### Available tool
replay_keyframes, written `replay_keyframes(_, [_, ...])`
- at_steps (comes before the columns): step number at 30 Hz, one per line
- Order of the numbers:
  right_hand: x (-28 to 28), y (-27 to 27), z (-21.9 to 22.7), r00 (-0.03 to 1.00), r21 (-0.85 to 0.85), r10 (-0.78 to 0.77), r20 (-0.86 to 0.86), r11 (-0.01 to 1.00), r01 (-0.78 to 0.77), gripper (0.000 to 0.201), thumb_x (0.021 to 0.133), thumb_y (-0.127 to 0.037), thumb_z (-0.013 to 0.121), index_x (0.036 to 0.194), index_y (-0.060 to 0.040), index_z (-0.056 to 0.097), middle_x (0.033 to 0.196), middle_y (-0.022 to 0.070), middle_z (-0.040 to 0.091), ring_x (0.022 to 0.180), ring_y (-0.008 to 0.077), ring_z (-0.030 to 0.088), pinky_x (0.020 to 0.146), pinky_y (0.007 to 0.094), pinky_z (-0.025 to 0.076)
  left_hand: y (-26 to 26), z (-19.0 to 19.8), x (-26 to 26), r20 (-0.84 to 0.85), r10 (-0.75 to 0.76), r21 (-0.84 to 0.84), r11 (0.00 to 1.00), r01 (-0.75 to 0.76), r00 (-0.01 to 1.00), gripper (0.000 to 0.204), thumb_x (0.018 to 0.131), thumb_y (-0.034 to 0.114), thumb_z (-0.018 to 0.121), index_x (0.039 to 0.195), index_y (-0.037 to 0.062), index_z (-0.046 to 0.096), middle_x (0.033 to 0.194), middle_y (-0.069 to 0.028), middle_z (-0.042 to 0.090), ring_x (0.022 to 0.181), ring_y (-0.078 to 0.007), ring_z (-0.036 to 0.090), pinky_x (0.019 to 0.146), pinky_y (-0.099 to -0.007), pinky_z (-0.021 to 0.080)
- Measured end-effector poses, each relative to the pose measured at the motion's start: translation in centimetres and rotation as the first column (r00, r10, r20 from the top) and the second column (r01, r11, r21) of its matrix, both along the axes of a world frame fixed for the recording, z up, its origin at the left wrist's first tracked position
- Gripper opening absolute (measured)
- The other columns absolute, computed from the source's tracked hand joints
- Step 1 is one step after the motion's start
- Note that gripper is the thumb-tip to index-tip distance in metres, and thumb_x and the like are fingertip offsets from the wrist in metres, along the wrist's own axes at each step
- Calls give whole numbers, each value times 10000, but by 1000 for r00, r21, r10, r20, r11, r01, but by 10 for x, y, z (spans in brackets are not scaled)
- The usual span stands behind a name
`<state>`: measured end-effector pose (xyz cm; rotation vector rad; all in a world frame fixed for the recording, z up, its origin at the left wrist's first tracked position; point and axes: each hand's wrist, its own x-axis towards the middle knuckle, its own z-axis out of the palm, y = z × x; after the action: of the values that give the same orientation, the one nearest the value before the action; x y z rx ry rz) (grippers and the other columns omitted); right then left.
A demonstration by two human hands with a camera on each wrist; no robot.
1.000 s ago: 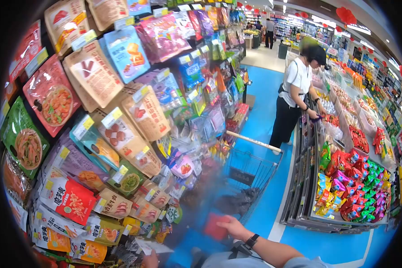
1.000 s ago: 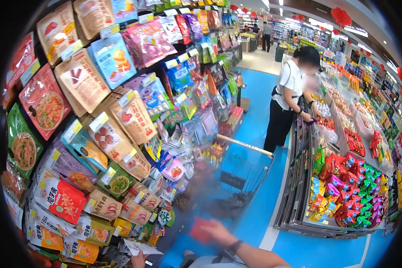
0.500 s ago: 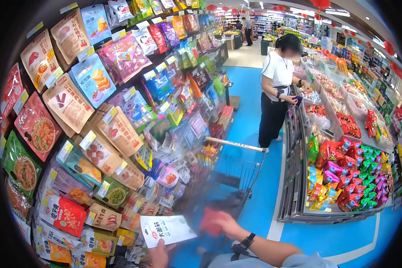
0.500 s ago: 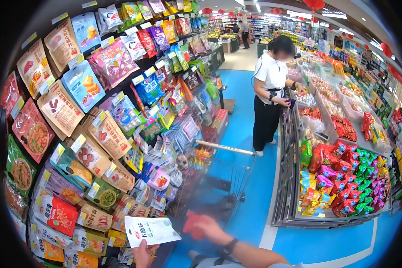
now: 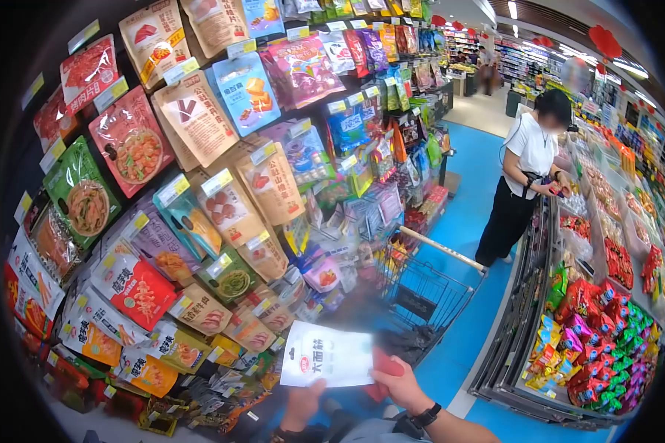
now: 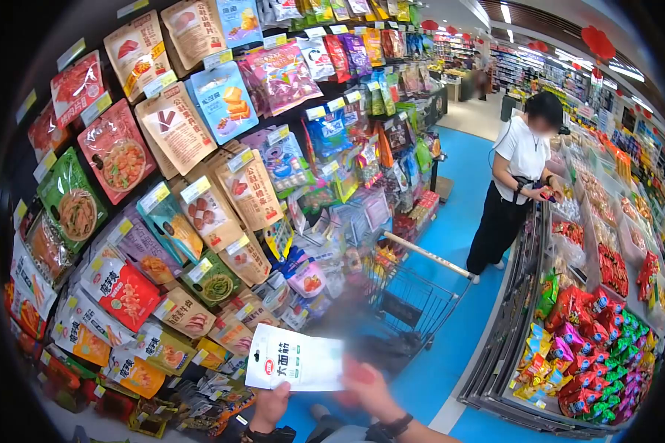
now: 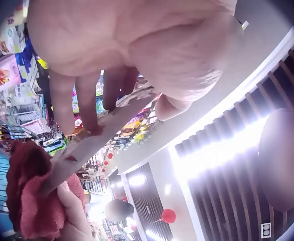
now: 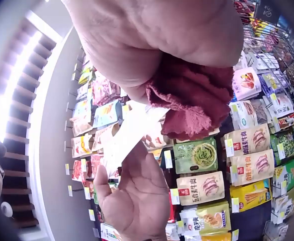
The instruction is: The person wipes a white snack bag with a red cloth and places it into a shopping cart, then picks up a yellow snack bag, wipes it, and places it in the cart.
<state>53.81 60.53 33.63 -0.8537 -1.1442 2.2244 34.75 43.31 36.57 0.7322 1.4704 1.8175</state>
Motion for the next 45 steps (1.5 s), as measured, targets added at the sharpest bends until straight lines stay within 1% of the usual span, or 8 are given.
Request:
replay_keyframes(7, [1,-2,27,968,283,120,218,942,-181,246,931,-149,873,972,-78,641,908,15,706,839,94,668,756,277,553,-4,29,12,-232,43,-172,981,-84,972,355,1071,130,637,1370,-59,662,1334,-157,716,1240,-270,663,1098,-405,489])
replay_keyframes(12, [-6,10,3,947,389,-305,101,888,245,265,998,-55,755,1034,-53,492,997,76,757,770,133,705,588,284,546,-15,9,3,-113,88,-187,976,-108,990,358,1094,162,622,1374,-56,669,1315,-177,726,1240,-281,671,1089,-409,494])
replay_keyframes(16, [-3,4,40,967,584,-185,175,810,50,324,1009,-90,720,1278,-5,559,1351,237,728,1199,310,739,992,409,576,-13,10,11,-249,-100,-243,969,37,963,382,1091,142,628,1427,-40,613,1365,-168,693,1279,-282,652,1128,-421,486])
replay_keyframes(20, [-20,-19,39,998,876,-54,25,482,4,585,948,-56,759,1465,-29,488,1524,285,596,1363,468,630,1101,470,536,12,28,30,-306,-284,-217,950,224,909,611,1049,108,699,1600,-2,457,1557,-149,577,1430,-264,541,1233,-431,397])
replay_keyframes(23, [-21,-35,61,995,755,103,-5,653,-64,673,916,-24,773,1532,-19,503,1537,281,584,1431,451,582,1159,482,495,26,52,38,-293,-289,-187,952,241,912,683,1019,148,753,1615,14,449,1643,-147,501,1526,-286,451,1293,-436,316])
replay_keyframes(29, [-18,-11,101,997,984,71,10,177,-23,511,961,-24,651,1467,21,600,1484,242,618,1414,444,577,1206,517,449,10,39,24,-262,-267,-205,954,217,927,696,970,83,710,1610,2,450,1662,-172,482,1562,-300,416,1317,-442,268])
replay_keyframes(36, [-15,-8,98,999,882,23,25,471,-33,497,942,9,644,1438,42,632,1492,232,628,1440,447,564,1235,515,429,20,52,35,-216,-346,-212,929,302,913,679,974,83,701,1601,-4,454,1646,-174,500,1531,-305,460,1274,-453,351])
replay_keyframes(45, [-30,-7,94,954,982,264,145,82,-172,689,972,-375,761,1565,-84,563,1690,227,447,1578,500,368,1282,623,303,9,22,29,-532,-386,-200,922,332,753,634,1070,178,647,1640,22,419,1708,-177,418,1575,-330,407,1299,-472,311])
